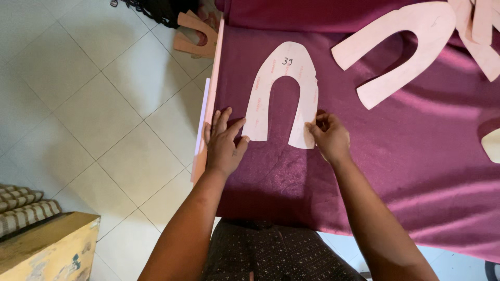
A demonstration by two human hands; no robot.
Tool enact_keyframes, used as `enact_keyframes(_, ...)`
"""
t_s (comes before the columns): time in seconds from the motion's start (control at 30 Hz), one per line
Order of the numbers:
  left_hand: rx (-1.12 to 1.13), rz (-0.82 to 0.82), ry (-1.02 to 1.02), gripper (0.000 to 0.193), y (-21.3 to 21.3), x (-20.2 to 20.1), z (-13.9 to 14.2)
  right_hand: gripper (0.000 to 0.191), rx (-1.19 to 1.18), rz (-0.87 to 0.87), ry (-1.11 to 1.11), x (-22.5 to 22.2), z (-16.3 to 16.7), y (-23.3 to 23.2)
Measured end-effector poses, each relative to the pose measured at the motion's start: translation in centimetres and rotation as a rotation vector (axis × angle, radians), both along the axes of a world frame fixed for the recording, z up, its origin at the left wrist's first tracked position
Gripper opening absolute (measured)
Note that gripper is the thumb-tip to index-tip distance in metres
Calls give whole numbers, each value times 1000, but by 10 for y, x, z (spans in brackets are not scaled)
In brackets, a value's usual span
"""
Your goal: The person places U-shaped paper patterns onto a maroon fabric laid on a table and secures them with pins. The person adjusts the pattern position and inserts multiple pins along the edges to hold the pattern in place.
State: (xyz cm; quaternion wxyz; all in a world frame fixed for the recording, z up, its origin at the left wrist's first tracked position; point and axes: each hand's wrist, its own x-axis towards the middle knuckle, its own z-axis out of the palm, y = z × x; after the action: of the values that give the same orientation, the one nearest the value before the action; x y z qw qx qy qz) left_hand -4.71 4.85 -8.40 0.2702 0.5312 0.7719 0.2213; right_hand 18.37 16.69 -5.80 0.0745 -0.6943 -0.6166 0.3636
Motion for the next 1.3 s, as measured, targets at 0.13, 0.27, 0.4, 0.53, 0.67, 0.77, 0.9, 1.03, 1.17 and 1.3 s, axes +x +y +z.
enact_keyframes(0.13, 5, 4, 3, 48, 1, 1, -1, 43, -24, 8, 77, 5, -3, 0)
enact_keyframes(0.27, 30, -5, 8, 48, 0, 1, -2, 44, 20, 44, 53, 8, -4, 1)
enact_keyframes(0.4, 9, 4, 8, 48, 1, 3, -4, 44, 33, 50, -8, 7, -4, 2)
enact_keyframes(0.53, 25, 3, 11, 48, 0, 3, -7, 45, 30, 77, -70, 7, -5, 4)
enact_keyframes(0.67, 23, 3, 11, 47, -1, 3, -8, 45, 18, 87, -112, 7, -5, 3)
enact_keyframes(0.77, 14, -4, 11, 48, -1, 3, -8, 49, 27, 112, -129, 9, -6, 2)
enact_keyframes(0.9, 0, -10, 22, 49, 1, 4, -10, 57, 30, 144, -40, 15, -7, 2)
enact_keyframes(1.03, -2, -8, 34, 49, -1, 5, -11, 65, -24, 215, 2, 21, -7, 6)
enact_keyframes(1.17, 13, -7, 48, 50, -1, 5, -12, 71, -16, 253, -35, 23, -7, 9)
enact_keyframes(1.3, 29, -17, 48, 48, -1, 4, -13, 71, 10, 264, 0, 24, -7, 9)
